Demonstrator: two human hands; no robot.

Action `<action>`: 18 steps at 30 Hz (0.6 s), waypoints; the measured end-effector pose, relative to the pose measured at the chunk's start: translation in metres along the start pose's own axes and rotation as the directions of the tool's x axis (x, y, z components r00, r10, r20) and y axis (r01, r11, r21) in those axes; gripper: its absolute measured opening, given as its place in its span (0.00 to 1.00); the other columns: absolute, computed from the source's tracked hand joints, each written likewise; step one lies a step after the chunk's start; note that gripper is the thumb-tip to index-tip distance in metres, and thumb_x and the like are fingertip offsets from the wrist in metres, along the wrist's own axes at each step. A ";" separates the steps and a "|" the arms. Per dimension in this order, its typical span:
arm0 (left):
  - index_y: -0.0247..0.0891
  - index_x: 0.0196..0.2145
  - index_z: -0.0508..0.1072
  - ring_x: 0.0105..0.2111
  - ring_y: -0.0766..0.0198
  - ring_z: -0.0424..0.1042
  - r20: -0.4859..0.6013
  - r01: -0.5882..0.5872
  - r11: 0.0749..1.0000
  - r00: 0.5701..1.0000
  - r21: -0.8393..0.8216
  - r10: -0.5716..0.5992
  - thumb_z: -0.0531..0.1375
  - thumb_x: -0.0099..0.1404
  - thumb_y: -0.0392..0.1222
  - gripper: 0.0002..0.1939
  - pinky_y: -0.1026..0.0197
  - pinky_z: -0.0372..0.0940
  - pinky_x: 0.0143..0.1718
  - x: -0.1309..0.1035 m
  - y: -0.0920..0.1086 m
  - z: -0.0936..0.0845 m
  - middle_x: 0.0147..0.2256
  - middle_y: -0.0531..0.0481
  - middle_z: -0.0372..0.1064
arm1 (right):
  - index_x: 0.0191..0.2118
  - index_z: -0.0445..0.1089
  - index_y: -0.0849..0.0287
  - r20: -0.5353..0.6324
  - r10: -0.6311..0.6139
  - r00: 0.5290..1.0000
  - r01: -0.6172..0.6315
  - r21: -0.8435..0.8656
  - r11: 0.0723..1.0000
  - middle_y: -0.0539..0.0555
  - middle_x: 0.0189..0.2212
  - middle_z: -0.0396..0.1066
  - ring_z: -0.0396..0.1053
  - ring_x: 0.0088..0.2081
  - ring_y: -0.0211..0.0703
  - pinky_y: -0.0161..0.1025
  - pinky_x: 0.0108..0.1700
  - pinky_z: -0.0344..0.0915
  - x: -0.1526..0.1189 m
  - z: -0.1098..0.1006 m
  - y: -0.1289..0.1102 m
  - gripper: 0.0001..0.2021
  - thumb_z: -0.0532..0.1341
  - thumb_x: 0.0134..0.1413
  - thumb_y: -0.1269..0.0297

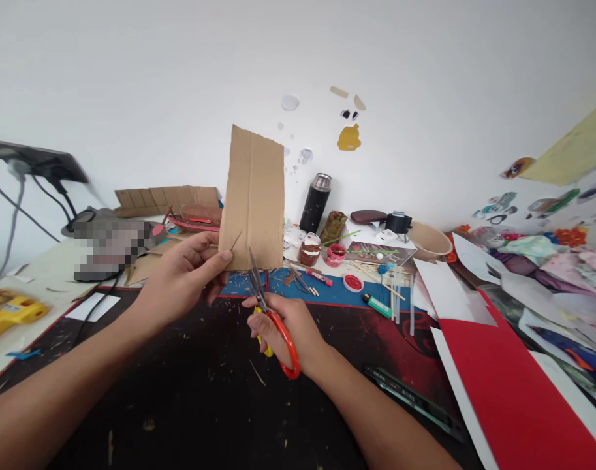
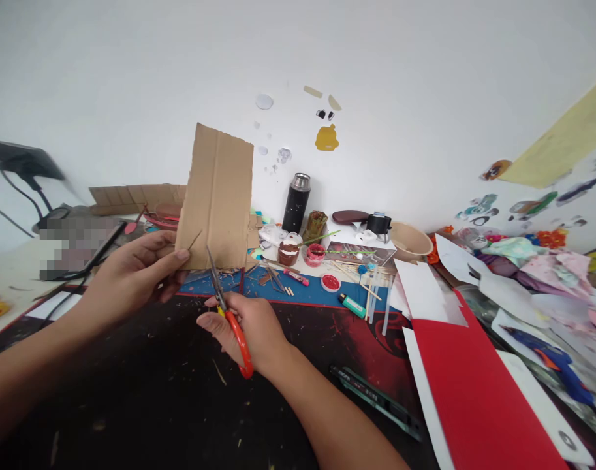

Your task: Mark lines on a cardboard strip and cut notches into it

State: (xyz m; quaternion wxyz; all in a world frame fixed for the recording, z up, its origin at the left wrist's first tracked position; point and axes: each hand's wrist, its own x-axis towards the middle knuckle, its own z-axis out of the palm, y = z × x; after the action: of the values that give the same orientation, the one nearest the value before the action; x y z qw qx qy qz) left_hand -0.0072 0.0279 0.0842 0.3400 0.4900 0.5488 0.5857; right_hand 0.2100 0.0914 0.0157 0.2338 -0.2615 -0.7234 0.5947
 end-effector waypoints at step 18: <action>0.41 0.46 0.74 0.14 0.68 0.68 -0.006 -0.068 0.996 0.998 0.053 0.069 0.71 0.72 0.57 0.19 0.66 0.61 0.14 -0.001 -0.007 0.000 0.22 0.60 0.72 | 0.56 0.83 0.59 0.015 0.022 1.000 -0.022 -0.018 1.000 0.51 0.28 0.76 0.75 0.23 0.43 0.37 0.26 0.70 0.000 0.000 0.000 0.34 0.71 0.66 0.30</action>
State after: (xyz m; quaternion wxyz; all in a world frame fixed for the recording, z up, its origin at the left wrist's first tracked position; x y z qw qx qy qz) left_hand -0.0078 0.0281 0.0771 0.3046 0.5151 0.5482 0.5842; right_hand 0.2098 0.0917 0.0154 0.2193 -0.2669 -0.7275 0.5928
